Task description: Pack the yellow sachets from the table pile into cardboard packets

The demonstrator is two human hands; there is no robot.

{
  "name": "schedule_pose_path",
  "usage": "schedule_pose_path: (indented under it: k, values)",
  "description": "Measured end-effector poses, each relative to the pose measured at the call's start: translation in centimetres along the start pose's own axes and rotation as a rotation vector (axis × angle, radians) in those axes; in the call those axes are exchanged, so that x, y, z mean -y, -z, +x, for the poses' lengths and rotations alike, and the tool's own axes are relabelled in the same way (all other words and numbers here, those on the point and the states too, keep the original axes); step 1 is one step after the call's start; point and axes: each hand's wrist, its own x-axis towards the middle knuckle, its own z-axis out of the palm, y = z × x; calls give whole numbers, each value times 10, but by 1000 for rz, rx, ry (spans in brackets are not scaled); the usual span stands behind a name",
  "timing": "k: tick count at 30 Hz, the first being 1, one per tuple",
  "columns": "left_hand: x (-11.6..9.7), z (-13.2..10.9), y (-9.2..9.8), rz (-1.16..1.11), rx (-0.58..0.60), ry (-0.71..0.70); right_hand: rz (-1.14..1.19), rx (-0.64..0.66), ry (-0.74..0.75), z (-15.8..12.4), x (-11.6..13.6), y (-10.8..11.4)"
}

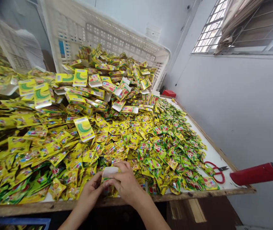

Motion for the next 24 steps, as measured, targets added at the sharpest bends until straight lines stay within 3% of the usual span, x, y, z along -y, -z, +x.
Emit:
schedule_pose_path:
  k: [4,6,8,11,15,21,24]
  values:
    - [-1,-5,3,-10,-95,124,324,-219,-327,-14,-2,-5]
    - [-8,-7,6,-5,-113,189,490,-177,-490,-18,-6,-15]
    - [-20,-6,8,-10,-29,232,580,-103,-581,-17,-7,-24]
    - [-36,-4,12,-13,62,220,473,-148,-514,-10,-1,-29]
    - [-35,-4,19,35,-94,165,390,-174,-332,1,9,-24]
    - [-21,-5,22,180,-177,73,593,-219,-490,2,1,-32]
    - [-20,1,22,234,-150,-27,548,-265,-448,1,-1,-36]
